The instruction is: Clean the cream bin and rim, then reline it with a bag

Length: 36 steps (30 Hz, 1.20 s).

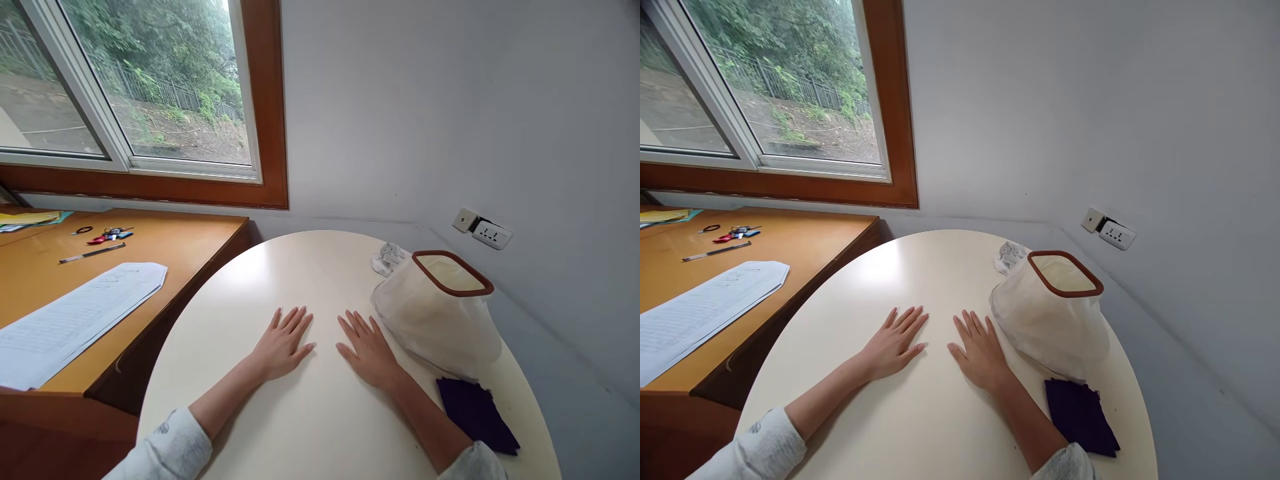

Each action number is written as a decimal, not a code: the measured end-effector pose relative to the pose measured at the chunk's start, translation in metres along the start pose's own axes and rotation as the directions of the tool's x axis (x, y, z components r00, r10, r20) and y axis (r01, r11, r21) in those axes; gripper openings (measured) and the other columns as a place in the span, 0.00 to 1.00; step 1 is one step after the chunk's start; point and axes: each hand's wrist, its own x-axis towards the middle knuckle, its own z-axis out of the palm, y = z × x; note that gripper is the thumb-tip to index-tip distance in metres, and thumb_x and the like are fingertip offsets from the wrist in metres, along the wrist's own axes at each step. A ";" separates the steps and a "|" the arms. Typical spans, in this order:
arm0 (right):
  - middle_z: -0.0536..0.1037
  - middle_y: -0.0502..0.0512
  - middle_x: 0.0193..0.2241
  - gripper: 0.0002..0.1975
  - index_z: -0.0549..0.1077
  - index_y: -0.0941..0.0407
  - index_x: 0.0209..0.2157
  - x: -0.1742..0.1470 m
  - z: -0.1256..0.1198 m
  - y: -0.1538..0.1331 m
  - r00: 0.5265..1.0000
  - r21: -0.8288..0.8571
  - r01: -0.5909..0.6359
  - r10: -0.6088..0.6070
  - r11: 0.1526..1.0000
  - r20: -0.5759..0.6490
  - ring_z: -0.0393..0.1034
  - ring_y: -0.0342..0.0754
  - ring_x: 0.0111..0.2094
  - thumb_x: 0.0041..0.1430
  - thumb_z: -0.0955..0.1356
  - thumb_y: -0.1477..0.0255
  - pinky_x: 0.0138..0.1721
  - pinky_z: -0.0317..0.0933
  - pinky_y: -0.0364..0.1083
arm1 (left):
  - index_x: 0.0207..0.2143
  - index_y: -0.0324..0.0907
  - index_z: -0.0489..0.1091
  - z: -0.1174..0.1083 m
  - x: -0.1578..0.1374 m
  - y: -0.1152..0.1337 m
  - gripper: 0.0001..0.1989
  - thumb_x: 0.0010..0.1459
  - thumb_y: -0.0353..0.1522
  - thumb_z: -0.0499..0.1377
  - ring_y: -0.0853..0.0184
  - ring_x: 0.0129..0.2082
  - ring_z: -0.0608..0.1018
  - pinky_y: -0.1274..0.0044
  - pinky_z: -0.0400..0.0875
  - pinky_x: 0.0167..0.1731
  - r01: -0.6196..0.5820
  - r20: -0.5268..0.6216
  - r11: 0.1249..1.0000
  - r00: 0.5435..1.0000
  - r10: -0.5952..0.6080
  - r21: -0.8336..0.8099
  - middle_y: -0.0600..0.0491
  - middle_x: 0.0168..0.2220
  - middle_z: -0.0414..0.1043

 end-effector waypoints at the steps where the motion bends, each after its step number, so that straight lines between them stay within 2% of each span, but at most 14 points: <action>1: 0.42 0.51 0.64 0.30 0.44 0.51 0.63 0.000 0.000 0.000 1.000 0.003 -0.001 0.001 1.000 0.003 0.31 0.47 0.64 0.63 0.46 0.55 0.61 0.25 0.54 | 0.63 0.48 0.39 0.000 0.000 0.000 0.31 0.61 0.48 0.40 0.56 0.63 0.49 0.58 0.37 0.60 0.003 0.003 1.000 1.000 -0.003 -0.002 0.48 0.64 0.42; 9: 0.40 0.50 0.64 0.31 0.42 0.50 0.63 0.000 -0.003 -0.001 1.000 0.027 -0.012 0.012 1.000 0.027 0.30 0.47 0.65 0.62 0.45 0.54 0.61 0.24 0.54 | 0.63 0.50 0.36 0.004 0.000 -0.003 0.31 0.61 0.49 0.39 0.57 0.64 0.46 0.59 0.34 0.60 0.026 0.035 0.999 0.999 -0.025 -0.031 0.52 0.65 0.38; 18: 0.40 0.49 0.64 0.30 0.43 0.50 0.63 0.001 -0.002 -0.002 0.999 0.025 -0.020 0.019 0.999 0.029 0.31 0.48 0.65 0.62 0.46 0.55 0.61 0.24 0.54 | 0.63 0.51 0.38 0.005 0.001 -0.003 0.31 0.61 0.49 0.40 0.57 0.64 0.46 0.58 0.35 0.60 0.028 0.023 0.997 0.999 -0.027 -0.070 0.52 0.65 0.39; 26: 0.43 0.51 0.64 0.29 0.45 0.50 0.63 -0.001 -0.002 0.000 1.000 0.056 0.008 -0.008 0.998 -0.013 0.34 0.48 0.64 0.63 0.48 0.55 0.61 0.27 0.55 | 0.63 0.51 0.41 0.000 0.001 -0.002 0.31 0.60 0.49 0.41 0.56 0.64 0.47 0.57 0.37 0.59 0.047 0.034 0.992 0.999 -0.043 -0.120 0.51 0.65 0.41; 29: 0.49 0.54 0.63 0.27 0.50 0.51 0.61 -0.001 0.002 0.002 0.996 0.072 0.034 -0.027 0.997 -0.090 0.39 0.49 0.64 0.64 0.51 0.57 0.61 0.31 0.56 | 0.62 0.51 0.44 -0.001 0.001 -0.002 0.30 0.60 0.49 0.42 0.56 0.64 0.49 0.57 0.38 0.60 0.057 0.035 0.990 0.998 -0.053 -0.128 0.51 0.64 0.44; 31: 0.57 0.55 0.60 0.23 0.58 0.52 0.58 0.001 0.004 0.003 0.982 0.080 0.050 -0.035 0.996 -0.184 0.46 0.49 0.62 0.64 0.54 0.62 0.60 0.37 0.54 | 0.62 0.51 0.47 -0.002 0.001 -0.003 0.30 0.60 0.49 0.42 0.57 0.63 0.50 0.57 0.40 0.60 0.061 0.026 0.990 0.998 -0.058 -0.128 0.51 0.64 0.46; 34: 0.75 0.54 0.44 0.14 0.71 0.54 0.42 0.003 0.002 0.003 0.938 0.079 0.089 -0.056 0.993 -0.341 0.66 0.46 0.48 0.62 0.57 0.72 0.54 0.51 0.49 | 0.61 0.51 0.48 -0.001 0.002 -0.005 0.29 0.60 0.49 0.42 0.57 0.63 0.51 0.57 0.41 0.60 0.059 0.019 0.991 0.998 -0.057 -0.118 0.51 0.63 0.48; 36: 0.78 0.51 0.32 0.13 0.72 0.54 0.33 0.002 -0.008 0.004 0.885 0.049 0.128 -0.092 0.991 -0.456 0.70 0.43 0.36 0.61 0.57 0.76 0.48 0.55 0.47 | 0.61 0.50 0.49 0.000 0.002 -0.006 0.29 0.60 0.48 0.42 0.58 0.63 0.51 0.57 0.41 0.60 0.054 0.022 0.993 0.998 -0.052 -0.109 0.50 0.63 0.48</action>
